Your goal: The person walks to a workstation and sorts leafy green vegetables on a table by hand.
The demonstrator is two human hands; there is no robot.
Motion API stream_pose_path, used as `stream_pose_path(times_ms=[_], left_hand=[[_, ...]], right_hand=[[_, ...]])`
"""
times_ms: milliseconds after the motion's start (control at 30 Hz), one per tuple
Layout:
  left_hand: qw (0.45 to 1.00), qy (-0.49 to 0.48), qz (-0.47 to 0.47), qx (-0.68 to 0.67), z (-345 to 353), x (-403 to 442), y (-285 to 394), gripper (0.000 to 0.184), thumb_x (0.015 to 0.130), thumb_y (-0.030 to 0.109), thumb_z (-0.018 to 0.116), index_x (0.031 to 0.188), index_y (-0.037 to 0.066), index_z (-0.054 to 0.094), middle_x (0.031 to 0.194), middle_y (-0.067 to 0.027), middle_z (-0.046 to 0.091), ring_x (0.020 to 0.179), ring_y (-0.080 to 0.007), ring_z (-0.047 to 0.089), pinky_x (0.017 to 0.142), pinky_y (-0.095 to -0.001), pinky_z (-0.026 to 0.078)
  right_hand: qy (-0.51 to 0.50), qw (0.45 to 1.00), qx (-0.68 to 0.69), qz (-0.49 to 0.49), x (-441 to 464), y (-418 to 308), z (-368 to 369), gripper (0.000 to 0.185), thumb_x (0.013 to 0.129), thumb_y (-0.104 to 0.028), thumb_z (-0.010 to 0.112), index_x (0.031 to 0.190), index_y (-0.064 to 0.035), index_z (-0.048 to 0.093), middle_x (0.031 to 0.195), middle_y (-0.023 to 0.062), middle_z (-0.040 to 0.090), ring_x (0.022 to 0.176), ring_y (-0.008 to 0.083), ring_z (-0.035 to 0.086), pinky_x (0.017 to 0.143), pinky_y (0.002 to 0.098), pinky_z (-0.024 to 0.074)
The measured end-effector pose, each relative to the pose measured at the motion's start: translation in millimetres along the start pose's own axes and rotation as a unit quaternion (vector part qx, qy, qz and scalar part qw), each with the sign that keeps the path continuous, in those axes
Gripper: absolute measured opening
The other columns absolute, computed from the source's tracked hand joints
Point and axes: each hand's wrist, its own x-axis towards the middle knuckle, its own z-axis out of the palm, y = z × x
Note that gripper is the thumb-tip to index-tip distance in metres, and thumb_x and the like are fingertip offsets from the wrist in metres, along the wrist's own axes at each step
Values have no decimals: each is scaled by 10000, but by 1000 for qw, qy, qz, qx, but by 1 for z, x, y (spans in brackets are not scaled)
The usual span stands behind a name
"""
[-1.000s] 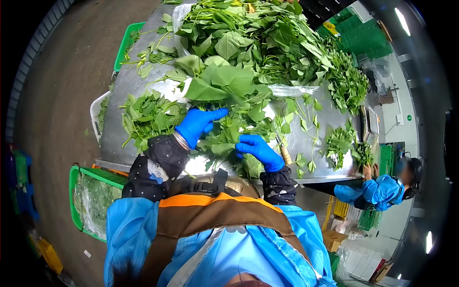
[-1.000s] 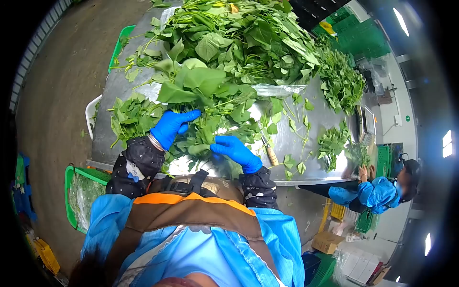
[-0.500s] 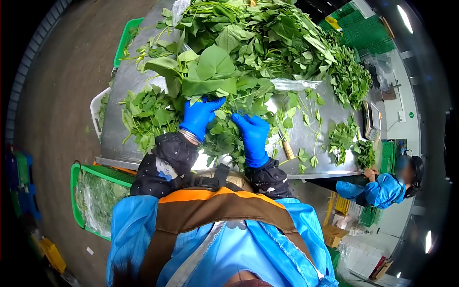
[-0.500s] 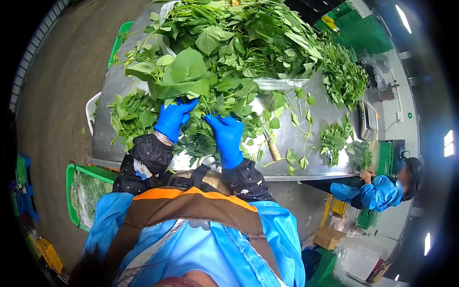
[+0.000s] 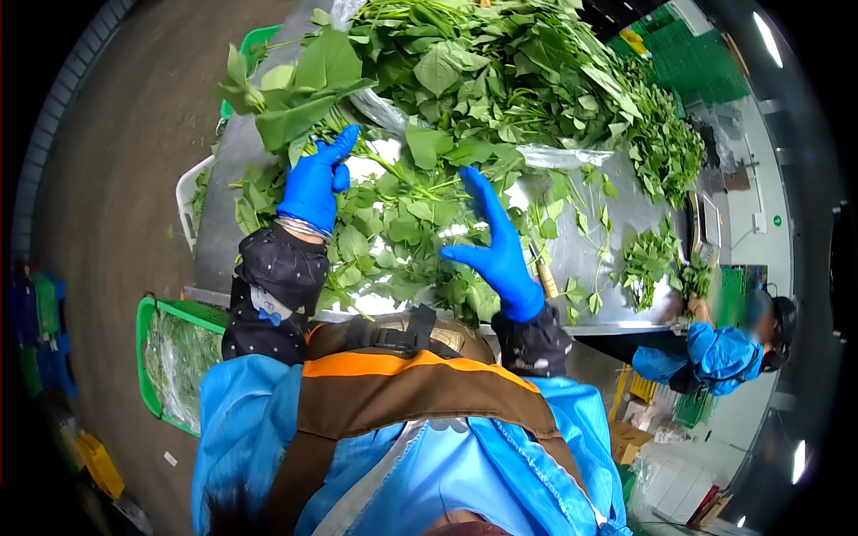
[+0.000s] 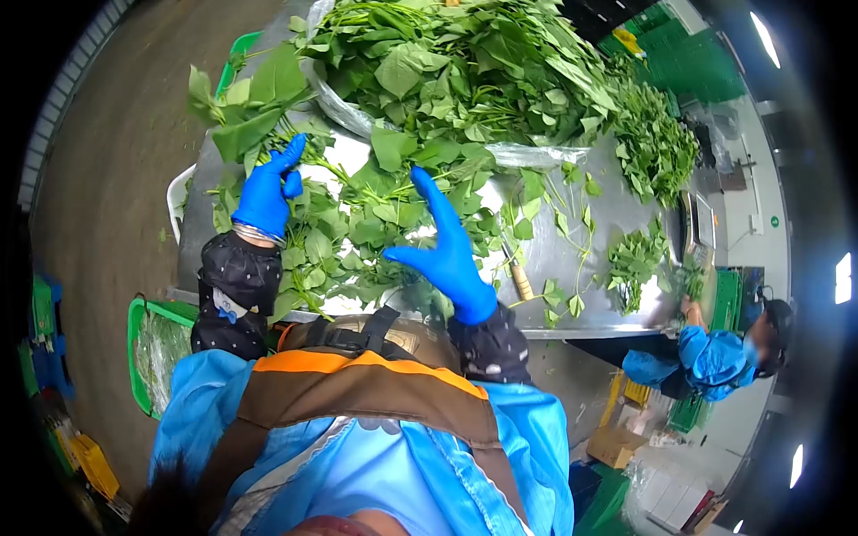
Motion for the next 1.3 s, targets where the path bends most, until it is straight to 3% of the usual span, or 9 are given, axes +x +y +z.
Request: stream_pose_path(times_ms=[300,500,600,767,833,867,967,1133,1300], left_hand=[[991,52,32,-122,5,6,-15,329,812,261,614,554,145,446,475,41,290,430,-72,262,443,-221,210],[998,-18,57,-29,-38,17,11,248,870,222,509,1060,96,608,510,44,302,456,-63,256,453,-209,197],[997,-64,32,-17,-25,9,-2,362,826,282,590,531,77,543,478,21,334,458,-77,297,469,-229,232],[988,-148,-11,-35,-3,-2,-26,356,817,286,601,540,65,562,477,15,362,448,-79,323,475,-224,248],[983,-168,-60,-32,-1,-3,-33,257,816,289,603,701,60,631,509,23,395,441,-72,320,466,-211,249],[984,-162,-30,-65,4,-8,-39,346,868,240,523,1176,83,520,511,56,307,431,-55,226,434,-213,183],[969,-197,-60,-140,-6,-4,-60,446,874,210,507,1280,65,395,962,-38,583,436,-49,247,425,-190,219],[900,-366,-45,-232,12,-21,-89,632,843,267,540,1348,38,237,1346,-96,343,1160,-199,415,995,-323,311],[916,-338,-103,-190,8,-32,-87,594,852,306,530,1308,15,286,1211,-152,461,1122,-259,455,965,-381,356]], right_hand=[[-57,949,174,255,13,10,31,168,781,-150,635,793,18,637,589,41,578,477,72,505,459,199,393],[-50,994,13,98,-30,52,13,263,800,-181,619,972,18,607,728,56,627,679,117,588,648,224,458],[45,986,-145,-64,-3,38,6,357,847,-244,556,1095,13,546,800,71,636,739,125,589,709,229,453],[-201,879,333,275,10,13,17,541,904,-455,359,1157,1,503,698,71,596,532,113,500,569,207,399],[-213,876,338,270,4,18,34,449,922,-379,364,955,15,575,482,-14,376,417,67,326,449,197,276],[-149,900,338,231,2,17,34,434,923,-368,367,932,13,576,481,-19,371,415,61,315,438,198,265],[68,944,287,148,-2,2,25,410,923,-345,386,894,8,592,472,-31,370,422,38,301,433,185,232],[121,975,-182,33,-4,27,51,186,833,-244,564,858,-72,631,509,106,501,422,146,483,409,283,359],[-40,977,-205,46,-11,20,70,193,797,-253,600,873,-82,645,604,168,552,545,296,576,463,329,421]])
